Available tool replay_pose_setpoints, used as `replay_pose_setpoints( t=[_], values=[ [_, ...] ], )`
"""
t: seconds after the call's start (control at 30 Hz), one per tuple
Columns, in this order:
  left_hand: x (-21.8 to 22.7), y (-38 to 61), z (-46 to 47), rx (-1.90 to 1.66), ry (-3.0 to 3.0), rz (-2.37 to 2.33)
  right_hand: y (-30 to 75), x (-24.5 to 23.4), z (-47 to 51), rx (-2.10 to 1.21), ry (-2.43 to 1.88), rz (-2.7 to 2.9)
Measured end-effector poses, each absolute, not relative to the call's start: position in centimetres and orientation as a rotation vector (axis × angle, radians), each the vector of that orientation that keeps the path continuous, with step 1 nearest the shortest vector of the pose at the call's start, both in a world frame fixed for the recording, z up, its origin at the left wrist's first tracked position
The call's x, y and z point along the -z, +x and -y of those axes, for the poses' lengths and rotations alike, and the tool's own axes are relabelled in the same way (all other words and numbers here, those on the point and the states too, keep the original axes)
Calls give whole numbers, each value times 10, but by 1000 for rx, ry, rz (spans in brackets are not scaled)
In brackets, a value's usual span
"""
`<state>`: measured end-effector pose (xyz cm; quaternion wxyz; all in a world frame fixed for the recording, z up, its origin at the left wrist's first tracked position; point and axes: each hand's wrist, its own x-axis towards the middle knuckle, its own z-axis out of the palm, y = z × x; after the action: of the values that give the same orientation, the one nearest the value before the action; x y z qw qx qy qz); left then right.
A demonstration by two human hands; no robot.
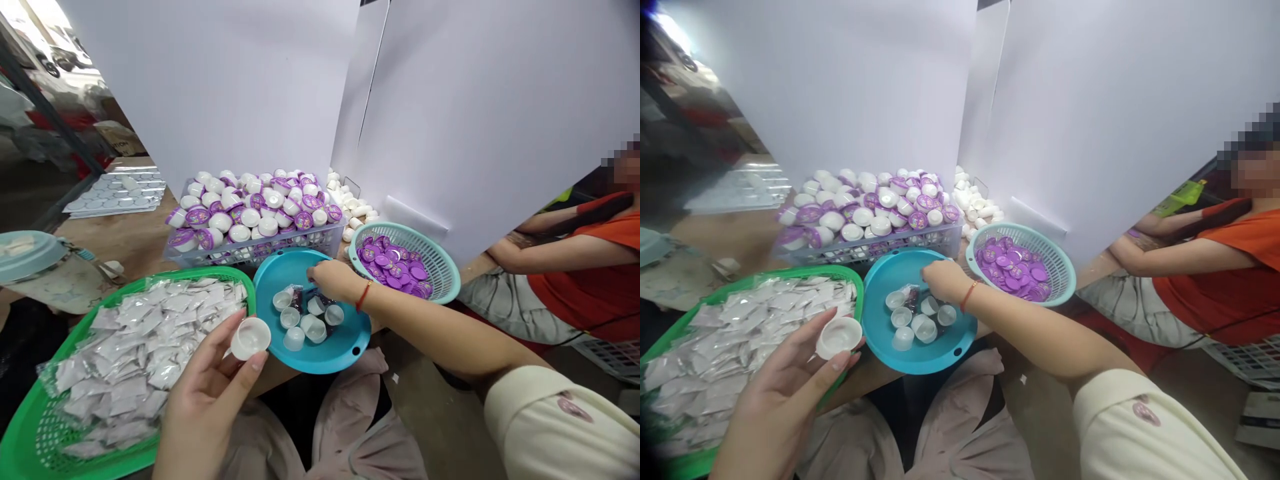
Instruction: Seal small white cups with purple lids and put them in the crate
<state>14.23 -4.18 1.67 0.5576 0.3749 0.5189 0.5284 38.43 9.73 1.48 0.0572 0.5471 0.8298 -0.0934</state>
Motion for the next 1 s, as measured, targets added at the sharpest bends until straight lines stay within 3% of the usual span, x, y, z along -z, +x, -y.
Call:
replay_pose_setpoints(
  t=[0.1,0.23,0.43,0.53,0.6,0.67,0.77,1.0],
  values=[
    [-16,149,46,-1254,859,-1195,380,-36,-64,473,1814,-2782],
    [-21,167,56,-1206,770,-1070,363,-41,-16,1294,1590,-3410],
    [-11,166,69,-1132,667,-1037,340,-25,33,681,1481,-3624],
    [-5,153,75,-1171,655,-1109,350,-26,38,808,1271,-3630],
    [-4,143,79,-1228,661,-1175,363,-27,21,926,1427,-3554],
    [-7,137,82,-1273,664,-1225,373,-26,-12,801,1671,-3245],
    [-13,134,84,-1290,660,-1217,375,-14,-74,516,1628,-2751],
    [-19,140,79,-1305,696,-1215,339,24,-134,399,1567,-2536]
  ],
)
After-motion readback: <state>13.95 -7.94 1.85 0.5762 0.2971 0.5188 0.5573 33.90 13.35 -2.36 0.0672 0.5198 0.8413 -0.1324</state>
